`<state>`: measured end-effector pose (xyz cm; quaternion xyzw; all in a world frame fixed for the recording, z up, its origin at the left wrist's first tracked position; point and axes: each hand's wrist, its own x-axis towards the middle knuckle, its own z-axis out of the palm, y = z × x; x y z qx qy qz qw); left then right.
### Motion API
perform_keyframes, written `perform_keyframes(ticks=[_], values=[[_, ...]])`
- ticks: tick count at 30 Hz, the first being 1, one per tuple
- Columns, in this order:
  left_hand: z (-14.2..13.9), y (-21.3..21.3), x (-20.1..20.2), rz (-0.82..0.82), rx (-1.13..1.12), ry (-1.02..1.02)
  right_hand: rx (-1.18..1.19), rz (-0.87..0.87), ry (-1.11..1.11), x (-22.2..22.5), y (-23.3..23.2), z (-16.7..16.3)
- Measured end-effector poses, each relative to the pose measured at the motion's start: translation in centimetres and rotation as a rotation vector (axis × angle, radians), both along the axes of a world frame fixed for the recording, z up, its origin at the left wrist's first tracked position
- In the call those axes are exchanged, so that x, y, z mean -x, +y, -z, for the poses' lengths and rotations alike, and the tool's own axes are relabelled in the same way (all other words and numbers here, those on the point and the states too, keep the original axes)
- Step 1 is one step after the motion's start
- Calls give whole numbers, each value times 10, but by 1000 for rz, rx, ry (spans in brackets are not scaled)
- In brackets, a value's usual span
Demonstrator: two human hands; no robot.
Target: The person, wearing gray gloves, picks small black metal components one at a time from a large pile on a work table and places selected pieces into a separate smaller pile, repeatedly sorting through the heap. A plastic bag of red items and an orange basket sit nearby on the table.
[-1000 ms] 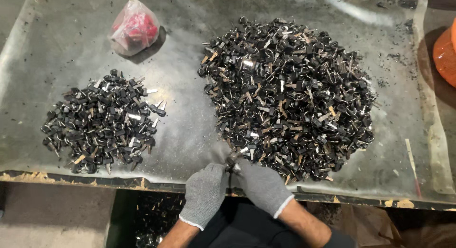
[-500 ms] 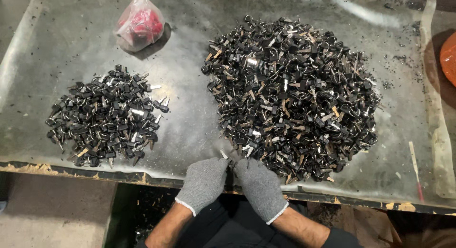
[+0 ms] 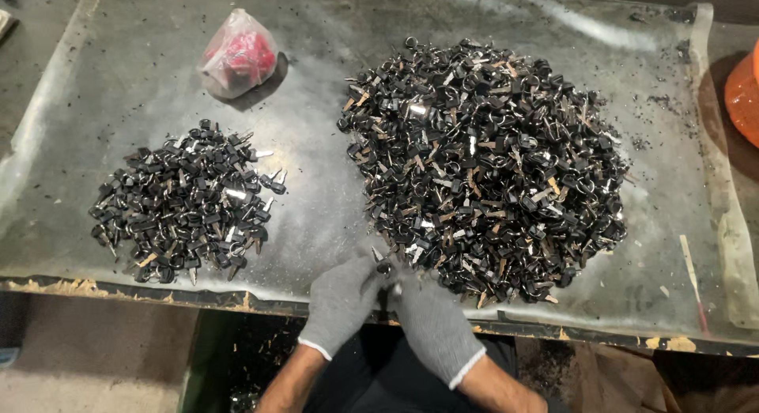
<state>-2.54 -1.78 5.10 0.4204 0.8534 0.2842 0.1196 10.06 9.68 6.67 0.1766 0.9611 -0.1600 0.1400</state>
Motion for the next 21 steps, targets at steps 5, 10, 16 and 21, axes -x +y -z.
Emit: perform_keyframes(ticks=[5, 10, 16, 21], values=[[-4, -2, 4, 23, 118, -479, -60, -31, 26, -7, -5, 0], [3, -8, 3, 33, 84, -101, -24, 185, 148, -10, 11, 10], [15, -7, -1, 7, 125, -44, 21, 25, 221, -13, 10, 18], [18, -4, -10, 14, 180, 28, 31, 119, 125, 3, 7, 18]])
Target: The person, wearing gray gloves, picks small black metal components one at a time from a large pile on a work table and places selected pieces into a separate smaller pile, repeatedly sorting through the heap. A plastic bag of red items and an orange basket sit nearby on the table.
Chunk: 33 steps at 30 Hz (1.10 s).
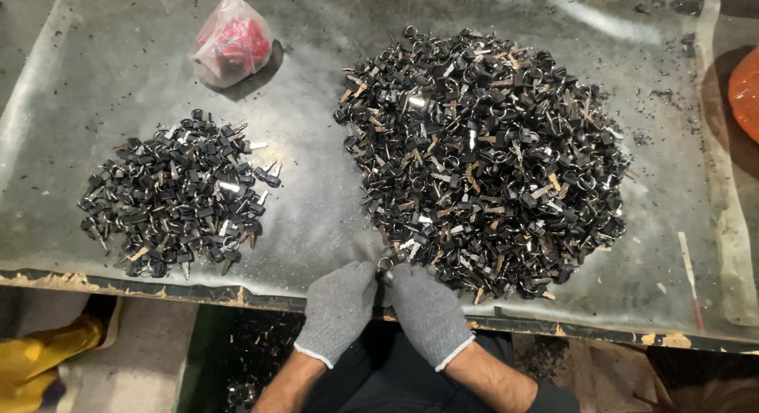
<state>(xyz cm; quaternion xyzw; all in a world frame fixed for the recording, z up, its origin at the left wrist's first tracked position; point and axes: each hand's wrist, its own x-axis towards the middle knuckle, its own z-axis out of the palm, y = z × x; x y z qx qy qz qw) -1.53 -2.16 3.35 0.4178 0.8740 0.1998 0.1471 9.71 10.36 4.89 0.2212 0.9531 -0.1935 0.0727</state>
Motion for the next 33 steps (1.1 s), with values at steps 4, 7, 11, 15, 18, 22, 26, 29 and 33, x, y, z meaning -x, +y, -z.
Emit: perform_keyframes(ticks=[4, 7, 11, 15, 18, 22, 26, 29, 33], values=[[1, -1, 1, 4, -76, 24, 239, -60, -292, 2, 17, -5], [4, -2, 1, -30, -73, 12, 325, -44, 106, -1, 21, -5], [10, -3, -4, 4, -157, 100, 117, 13, -85, -1, 8, 0], [13, -6, -7, -31, -203, 138, 82, -8, -82, 5, 4, 4], [14, -7, -10, -5, -319, 205, 192, 18, 18, 3, 9, 5], [14, -9, -17, -14, -229, 172, -24, -20, -26, -11, 5, 8], [12, -12, -16, -62, -278, 95, 69, -23, 51, -18, 2, 12], [11, -13, -16, -79, -328, 88, -10, -68, 140, -16, -1, 10], [12, -12, -24, -44, -406, 124, 42, -153, 137, -8, 4, 1]])
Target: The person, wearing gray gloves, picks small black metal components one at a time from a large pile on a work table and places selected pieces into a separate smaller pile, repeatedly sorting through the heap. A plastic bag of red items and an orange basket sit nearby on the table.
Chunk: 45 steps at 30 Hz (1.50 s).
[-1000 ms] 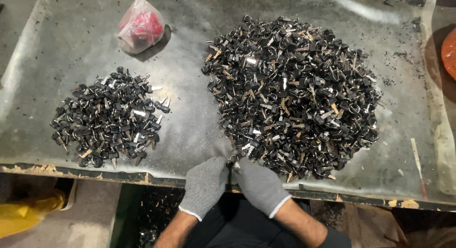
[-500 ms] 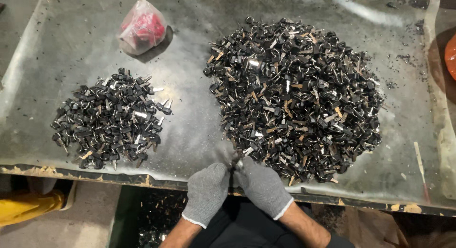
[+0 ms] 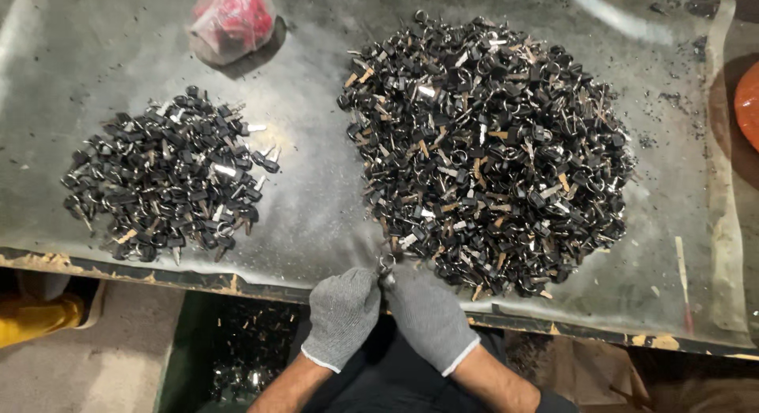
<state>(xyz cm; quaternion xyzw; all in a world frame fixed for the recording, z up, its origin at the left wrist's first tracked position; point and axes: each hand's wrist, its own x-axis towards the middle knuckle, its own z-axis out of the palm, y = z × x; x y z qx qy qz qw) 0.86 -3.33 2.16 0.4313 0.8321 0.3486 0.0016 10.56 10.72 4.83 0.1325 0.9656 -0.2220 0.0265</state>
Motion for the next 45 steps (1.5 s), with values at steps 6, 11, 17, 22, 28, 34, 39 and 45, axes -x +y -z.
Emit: perform_keyframes(ticks=[6, 11, 17, 22, 28, 34, 39, 45], values=[[2, -2, 0, -35, -22, 55, 289, 146, -262, 3, 10, -6], [9, -1, 0, -36, 30, 102, 41, 61, -49, 6, 3, 2], [14, -3, 0, -10, 142, 160, 72, 90, -146, -2, 4, -1], [10, -4, 0, -45, 56, 69, 131, 94, -27, -7, -5, -7], [6, -4, -6, -47, 21, 55, -133, 119, -68, 1, -9, -8], [4, -1, 1, -26, 67, 101, 109, 60, -210, 5, 4, -10], [0, -5, 13, 29, 93, 54, 144, 197, -219, 5, -1, -8], [-20, -10, 42, -369, -219, 148, 247, 185, -83, -4, 4, -4]])
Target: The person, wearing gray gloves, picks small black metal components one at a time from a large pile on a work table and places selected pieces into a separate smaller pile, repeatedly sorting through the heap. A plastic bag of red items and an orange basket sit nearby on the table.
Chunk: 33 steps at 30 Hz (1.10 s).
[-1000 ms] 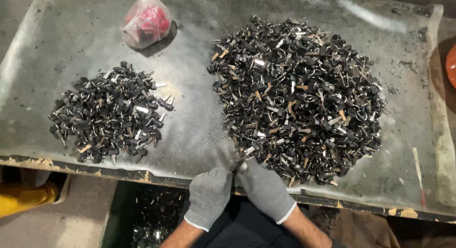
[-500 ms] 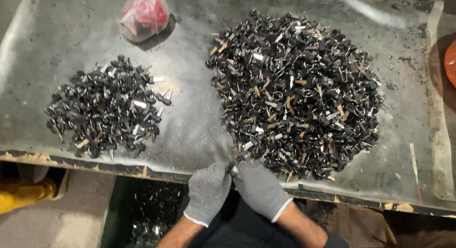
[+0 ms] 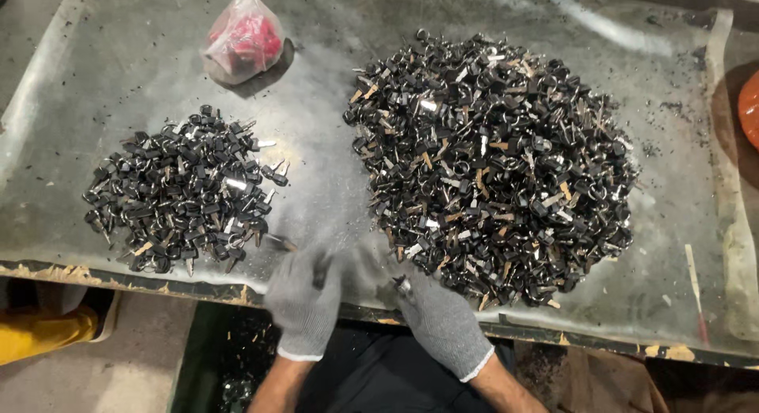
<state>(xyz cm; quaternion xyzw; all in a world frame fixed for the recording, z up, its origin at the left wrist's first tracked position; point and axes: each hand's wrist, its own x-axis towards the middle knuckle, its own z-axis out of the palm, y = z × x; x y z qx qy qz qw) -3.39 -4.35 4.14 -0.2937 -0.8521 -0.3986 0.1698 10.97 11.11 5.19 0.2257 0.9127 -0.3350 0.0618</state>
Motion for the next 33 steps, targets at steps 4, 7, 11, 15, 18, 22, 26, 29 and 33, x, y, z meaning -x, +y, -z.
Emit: perform_keyframes(ticks=[4, 7, 11, 15, 18, 22, 26, 29, 33], values=[[-11, 44, -5, 255, 143, -175, -163, -37, -57, 0, -9, 10], [-15, 68, -3, 326, 153, -50, -143, -46, 145, -8, -9, 16], [-14, 61, -10, 422, 26, -131, -134, -101, 42, -23, -2, 22], [-8, 46, -33, 580, -42, -165, -155, -152, -44, -21, 6, 22], [-1, 41, -29, 459, 302, -345, -69, 23, -183, -13, 8, 15], [10, 26, -18, 332, 474, -443, -24, 0, 167, -13, -3, 0], [21, 18, -21, 332, 357, -326, -89, -45, 95, 1, -2, 3], [24, 18, -25, 388, 373, -209, -29, -38, -37, 13, 5, 10], [21, 19, -25, 352, 352, -215, 8, -55, -36, 10, 5, 7]])
